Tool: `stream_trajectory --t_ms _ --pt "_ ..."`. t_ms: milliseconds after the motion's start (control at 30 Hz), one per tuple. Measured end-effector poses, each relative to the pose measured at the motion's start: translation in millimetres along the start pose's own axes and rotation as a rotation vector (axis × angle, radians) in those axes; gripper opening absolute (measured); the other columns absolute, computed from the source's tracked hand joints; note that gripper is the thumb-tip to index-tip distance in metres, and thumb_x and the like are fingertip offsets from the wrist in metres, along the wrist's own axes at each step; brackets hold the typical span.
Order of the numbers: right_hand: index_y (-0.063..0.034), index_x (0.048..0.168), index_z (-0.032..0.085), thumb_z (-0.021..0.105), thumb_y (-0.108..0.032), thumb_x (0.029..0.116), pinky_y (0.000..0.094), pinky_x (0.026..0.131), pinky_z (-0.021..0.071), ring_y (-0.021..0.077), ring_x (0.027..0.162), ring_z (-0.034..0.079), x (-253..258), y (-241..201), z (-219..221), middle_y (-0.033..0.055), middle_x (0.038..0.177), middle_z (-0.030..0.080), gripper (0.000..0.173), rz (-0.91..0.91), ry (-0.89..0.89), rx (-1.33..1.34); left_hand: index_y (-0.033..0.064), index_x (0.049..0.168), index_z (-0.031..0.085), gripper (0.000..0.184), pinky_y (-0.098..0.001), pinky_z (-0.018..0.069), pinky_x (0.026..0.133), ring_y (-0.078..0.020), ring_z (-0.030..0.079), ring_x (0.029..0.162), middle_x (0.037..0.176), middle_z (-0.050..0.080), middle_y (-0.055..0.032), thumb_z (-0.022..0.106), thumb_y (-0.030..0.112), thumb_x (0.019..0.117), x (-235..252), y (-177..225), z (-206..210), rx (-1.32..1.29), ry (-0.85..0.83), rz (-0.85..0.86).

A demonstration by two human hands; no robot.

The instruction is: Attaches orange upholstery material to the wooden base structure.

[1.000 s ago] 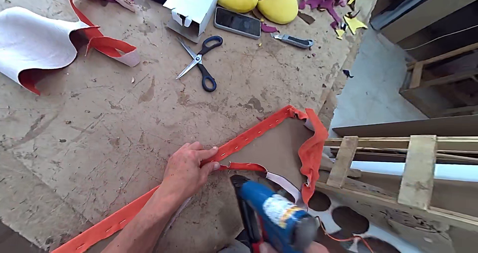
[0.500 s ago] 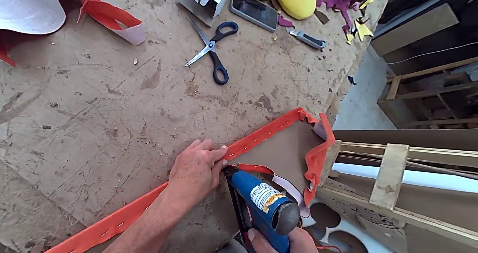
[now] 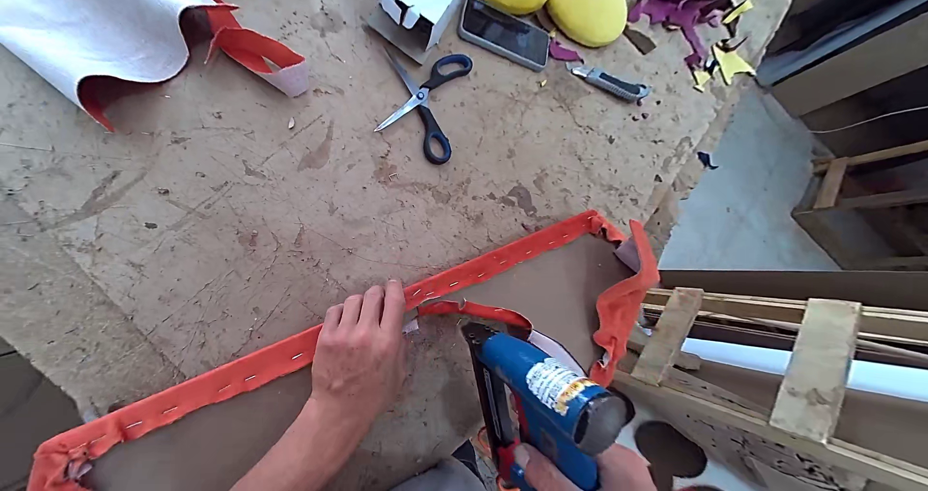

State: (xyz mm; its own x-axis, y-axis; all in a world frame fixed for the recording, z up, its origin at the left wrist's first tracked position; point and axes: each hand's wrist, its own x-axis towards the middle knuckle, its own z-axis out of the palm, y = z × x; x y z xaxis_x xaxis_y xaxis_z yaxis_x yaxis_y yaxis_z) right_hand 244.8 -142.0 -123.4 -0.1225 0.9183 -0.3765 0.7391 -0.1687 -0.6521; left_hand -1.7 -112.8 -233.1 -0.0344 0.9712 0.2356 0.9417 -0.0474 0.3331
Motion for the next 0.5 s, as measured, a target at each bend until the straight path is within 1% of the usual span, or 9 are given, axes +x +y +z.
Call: stream_trajectory --t_ms 33,100,167,200,267,300,333,400,500 --pt "-0.0029 0.094 0.071 0.076 -0.025 0.0856 0.0348 0.065 0.0606 0.0108 0.069 0.071 1 -1 1 0.0055 0.078 0.073 0.024 -0.007 -0.014 -0.023 0.0070 0.125 0.069 0.044 -0.0446 0.0570 0.080 -0.0298 0.070 0.097 0.114 0.072 -0.0127 0.071 0.027 0.0869 0 0 1 0.002 0.028 0.001" --pt "-0.0045 0.093 0.073 0.077 -0.026 0.0851 0.0352 0.064 0.0591 0.0106 0.070 0.070 2 -3 3 0.0055 0.077 0.073 0.024 -0.053 -0.031 -0.082 0.0080 0.115 0.073 0.030 -0.0433 0.0588 0.089 -0.0288 0.072 0.106 0.119 0.073 -0.0125 0.067 0.027 0.0920 -4 -1 1 -0.028 0.067 0.023" --pt "-0.0060 0.094 0.073 0.077 -0.028 0.0851 0.0364 0.064 0.0585 0.0110 0.071 0.070 4 -4 6 0.0052 0.079 0.073 0.024 -0.112 -0.029 -0.125 0.0093 0.112 0.076 0.030 -0.0432 0.0576 0.094 -0.0276 0.071 0.112 0.124 0.072 -0.0112 0.065 0.031 0.0957 -6 -5 0 -0.085 0.059 0.033" --pt "-0.0061 0.097 0.074 0.077 -0.028 0.0854 0.0363 0.066 0.0592 0.0109 0.074 0.071 5 -4 8 0.0049 0.081 0.074 0.025 -0.140 -0.027 -0.136 0.0103 0.111 0.077 0.030 -0.0431 0.0570 0.094 -0.0267 0.070 0.111 0.125 0.072 -0.0094 0.064 0.034 0.0966 -6 -6 0 -0.117 0.044 0.021" --pt "-0.0040 0.110 0.074 0.078 -0.025 0.0854 0.0342 0.077 0.0612 0.0102 0.085 0.073 8 -5 8 0.0057 0.092 0.077 0.033 -0.189 -0.033 -0.139 0.0136 0.107 0.078 0.031 -0.0421 0.0576 0.089 -0.0232 0.070 0.109 0.125 0.073 -0.0038 0.064 0.040 0.0971 -3 -8 -2 -0.181 0.012 -0.025" --pt "-0.0032 0.114 0.074 0.078 -0.024 0.0845 0.0334 0.081 0.0615 0.0101 0.089 0.073 9 -7 7 0.0064 0.097 0.077 0.036 -0.208 -0.036 -0.144 0.0150 0.105 0.078 0.031 -0.0412 0.0576 0.086 -0.0215 0.070 0.108 0.125 0.073 -0.0012 0.064 0.041 0.0970 -1 -8 -3 -0.202 -0.007 -0.047" --pt "-0.0031 0.116 0.074 0.078 -0.022 0.0838 0.0336 0.082 0.0614 0.0107 0.091 0.073 10 -9 6 0.0069 0.100 0.077 0.038 -0.226 -0.042 -0.156 0.0162 0.103 0.077 0.030 -0.0403 0.0572 0.084 -0.0200 0.069 0.107 0.124 0.073 0.0008 0.063 0.042 0.0969 1 -8 -5 -0.212 -0.029 -0.065" --pt "-0.0049 0.117 0.074 0.078 -0.021 0.0826 0.0359 0.080 0.0613 0.0125 0.090 0.073 13 -16 5 0.0065 0.100 0.077 0.038 -0.236 -0.055 -0.189 0.0183 0.101 0.076 0.028 -0.0384 0.0557 0.081 -0.0175 0.068 0.106 0.125 0.072 0.0041 0.062 0.042 0.0970 3 -9 -6 -0.222 -0.068 -0.086" --pt "-0.0064 0.118 0.075 0.076 -0.022 0.0834 0.0360 0.077 0.0614 0.0119 0.087 0.073 18 -25 8 0.0050 0.099 0.077 0.038 -0.207 -0.065 -0.233 0.0197 0.102 0.076 0.025 -0.0380 0.0548 0.081 -0.0164 0.067 0.107 0.127 0.071 0.0059 0.060 0.039 0.0972 4 -10 -8 -0.233 -0.094 -0.085"
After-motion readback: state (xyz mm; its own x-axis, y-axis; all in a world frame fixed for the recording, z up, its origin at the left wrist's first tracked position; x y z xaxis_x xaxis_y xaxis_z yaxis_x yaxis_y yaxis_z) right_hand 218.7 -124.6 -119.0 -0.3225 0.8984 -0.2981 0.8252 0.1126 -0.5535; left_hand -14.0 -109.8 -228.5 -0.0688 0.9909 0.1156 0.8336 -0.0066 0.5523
